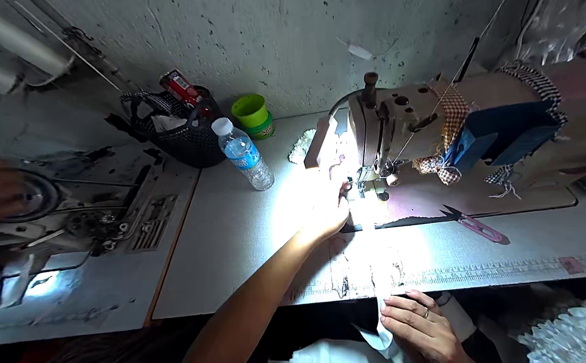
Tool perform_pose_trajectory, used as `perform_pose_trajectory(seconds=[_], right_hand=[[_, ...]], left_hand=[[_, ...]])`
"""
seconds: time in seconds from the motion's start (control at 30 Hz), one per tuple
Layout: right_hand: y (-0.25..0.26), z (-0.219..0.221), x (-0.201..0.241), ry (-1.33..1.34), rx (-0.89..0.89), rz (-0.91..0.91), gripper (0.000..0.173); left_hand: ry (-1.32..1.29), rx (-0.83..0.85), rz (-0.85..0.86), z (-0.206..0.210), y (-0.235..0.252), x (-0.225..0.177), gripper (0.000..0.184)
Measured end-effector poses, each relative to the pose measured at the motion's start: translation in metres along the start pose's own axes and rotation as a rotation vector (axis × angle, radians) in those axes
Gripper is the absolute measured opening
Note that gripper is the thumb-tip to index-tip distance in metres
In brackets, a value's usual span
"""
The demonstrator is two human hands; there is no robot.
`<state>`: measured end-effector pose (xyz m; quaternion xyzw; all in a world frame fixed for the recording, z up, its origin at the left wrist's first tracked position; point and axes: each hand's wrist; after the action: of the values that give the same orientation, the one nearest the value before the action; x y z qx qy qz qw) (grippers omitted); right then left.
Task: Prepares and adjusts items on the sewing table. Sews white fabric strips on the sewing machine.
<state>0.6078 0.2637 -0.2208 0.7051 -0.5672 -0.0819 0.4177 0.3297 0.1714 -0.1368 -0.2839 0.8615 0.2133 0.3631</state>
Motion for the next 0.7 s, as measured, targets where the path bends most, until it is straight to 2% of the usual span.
perform_pose_trajectory(seconds=[0.13, 0.27, 0.47, 0.53, 0.6, 0.67, 0.7], right_hand=[[-0.003, 0.001, 0.001, 0.007, -0.002, 0.015, 0.015], [-0.004, 0.003, 0.001, 0.001, -0.011, 0.006, 0.016], [-0.003, 0.002, 0.004, -0.003, -0.005, 0.037, 0.016], [-0.004, 0.002, 0.006, -0.01, -0.001, 0.039, 0.016], [-0.003, 0.001, 0.006, -0.01, 0.008, 0.044, 0.016], [-0.004, 0.002, 0.008, -0.009, 0.008, 0.053, 0.017], [-0.004, 0.002, 0.008, -0.012, 0.005, 0.055, 0.017]], left_hand=[[0.192, 0.096, -0.065, 0.0, 0.022, 0.004, 0.027], [0.198, 0.035, 0.066, -0.004, 0.031, 0.015, 0.028], [0.199, 0.069, 0.098, -0.012, 0.042, 0.021, 0.029], [0.111, 0.01, 0.119, -0.012, 0.047, 0.026, 0.03], [0.019, -0.137, 0.119, -0.009, 0.042, 0.014, 0.031], [-0.008, -0.273, 0.021, -0.003, 0.031, -0.006, 0.027], [-0.004, -0.277, -0.015, 0.0, 0.025, -0.012, 0.024]])
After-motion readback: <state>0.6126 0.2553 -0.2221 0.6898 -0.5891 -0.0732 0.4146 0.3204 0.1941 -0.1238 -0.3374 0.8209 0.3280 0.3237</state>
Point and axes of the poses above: each hand's wrist, its own y-axis towards the middle knuckle, its own z-axis out of the palm, x = y × z, and after that the axes turned 9 degrees about -y, right-handed
